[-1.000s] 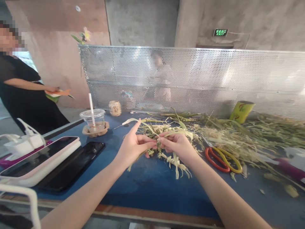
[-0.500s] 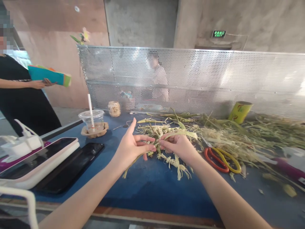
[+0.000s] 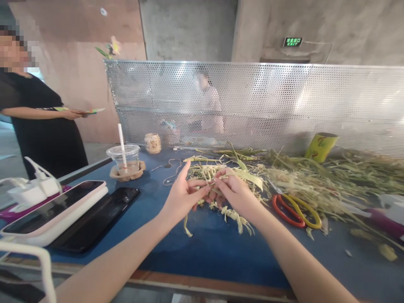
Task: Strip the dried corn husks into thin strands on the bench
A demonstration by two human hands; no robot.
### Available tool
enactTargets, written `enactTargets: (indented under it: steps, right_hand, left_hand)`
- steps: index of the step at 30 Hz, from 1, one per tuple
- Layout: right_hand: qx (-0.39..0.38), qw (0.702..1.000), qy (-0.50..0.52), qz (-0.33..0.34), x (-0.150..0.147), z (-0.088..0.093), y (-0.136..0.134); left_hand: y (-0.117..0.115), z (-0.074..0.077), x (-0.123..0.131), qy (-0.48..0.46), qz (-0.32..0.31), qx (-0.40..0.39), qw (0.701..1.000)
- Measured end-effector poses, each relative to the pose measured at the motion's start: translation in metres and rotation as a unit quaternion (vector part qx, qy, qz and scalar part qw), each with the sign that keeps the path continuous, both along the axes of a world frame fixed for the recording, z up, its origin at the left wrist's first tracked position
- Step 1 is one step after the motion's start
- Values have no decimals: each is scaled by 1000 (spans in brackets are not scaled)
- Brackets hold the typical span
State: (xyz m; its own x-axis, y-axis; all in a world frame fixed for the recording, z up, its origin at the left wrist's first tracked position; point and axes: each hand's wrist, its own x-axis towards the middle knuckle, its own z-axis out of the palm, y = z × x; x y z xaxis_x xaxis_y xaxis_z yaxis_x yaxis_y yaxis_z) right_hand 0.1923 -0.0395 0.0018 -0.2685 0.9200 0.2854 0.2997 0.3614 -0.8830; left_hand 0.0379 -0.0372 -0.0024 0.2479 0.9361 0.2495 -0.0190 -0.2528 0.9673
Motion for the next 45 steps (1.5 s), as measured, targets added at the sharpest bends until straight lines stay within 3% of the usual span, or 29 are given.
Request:
enactTargets:
  steps: [4,9,16,22,28,33,40,45]
  right_hand:
    - [65,996,-23,-59,3,1,-1]
    - [61,997,46,1,2,-2,-2]
    - [49,995,81,-28,4,2,-2]
    - [3,982,188,-13,3,-1,6]
    - [-69,990,118,40,-4,-5,4]
    - [-106,988,111,33,-5,-5,1]
    - [-66,998,0,18,0,-2,-1]
    - [-56,997,-6,57,5,0,-1]
  left_hand:
    - [-5,6,0,9,21,25,999]
    - [-6,4,-1,10,26,85,996]
    - [-4,5,-1,-6,3,55,998]
    - [-7,7,-1,-46,11,13,999]
    - [-2,4,-5,-80,13,-34,996]
    - [0,4,-7,-59,22,-49,997]
    - [0,4,-12,57,67,46,995]
    - [4,1,-13,20,31,27,999]
